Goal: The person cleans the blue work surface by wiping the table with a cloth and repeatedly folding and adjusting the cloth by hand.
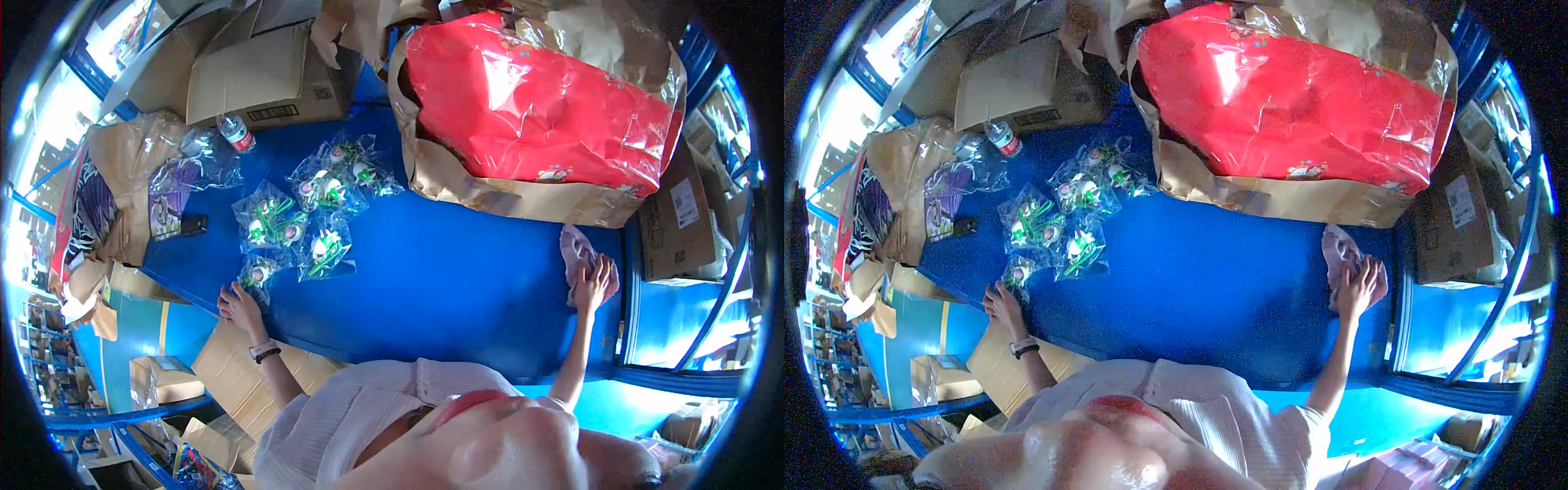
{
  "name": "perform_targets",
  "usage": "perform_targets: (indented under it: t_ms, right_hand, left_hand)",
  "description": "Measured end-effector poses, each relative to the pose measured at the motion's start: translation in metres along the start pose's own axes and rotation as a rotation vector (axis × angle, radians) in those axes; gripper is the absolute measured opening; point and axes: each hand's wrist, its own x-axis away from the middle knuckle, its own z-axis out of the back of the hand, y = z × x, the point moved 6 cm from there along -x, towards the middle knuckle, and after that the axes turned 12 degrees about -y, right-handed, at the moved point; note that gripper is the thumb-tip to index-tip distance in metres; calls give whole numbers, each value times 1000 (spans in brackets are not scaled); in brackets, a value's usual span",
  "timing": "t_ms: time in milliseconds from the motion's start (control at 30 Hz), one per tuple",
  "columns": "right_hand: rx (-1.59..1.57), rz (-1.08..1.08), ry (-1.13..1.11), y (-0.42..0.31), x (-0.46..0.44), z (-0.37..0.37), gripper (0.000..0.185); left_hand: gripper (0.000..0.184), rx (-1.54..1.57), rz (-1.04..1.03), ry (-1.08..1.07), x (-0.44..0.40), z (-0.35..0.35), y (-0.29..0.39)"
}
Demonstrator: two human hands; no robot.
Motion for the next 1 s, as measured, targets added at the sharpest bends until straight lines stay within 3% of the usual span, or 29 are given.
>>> perform_targets:
  t_ms: [167,267,400,500,533,633,867,1000]
  right_hand:
    - [153,-88,16,-5,2,-14,62]
    - [209,-101,2,-62,12,-2,66]
    - [-6,192,-128,-182,40,12,75]
    - [-163,451,-272,-281,71,42,68]
    - [-167,450,-271,-304,80,45,68]
    - [-389,807,-321,-367,112,53,62]
    - [-482,1053,-363,-386,148,70,66]
    - [-543,1190,-537,-356,156,68,69]
  left_hand:
    - [47,22,-35,-9,1,1,1]
    - [48,16,-32,-12,-1,-1,1]
    - [48,6,-23,-18,1,-2,-2]
    - [49,32,-21,-8,0,0,1]
    - [49,32,-23,-4,-1,0,1]
    - [50,33,-34,17,0,-1,1]
    - [51,16,-50,10,2,0,2]
    - [51,26,-91,27,2,4,5]
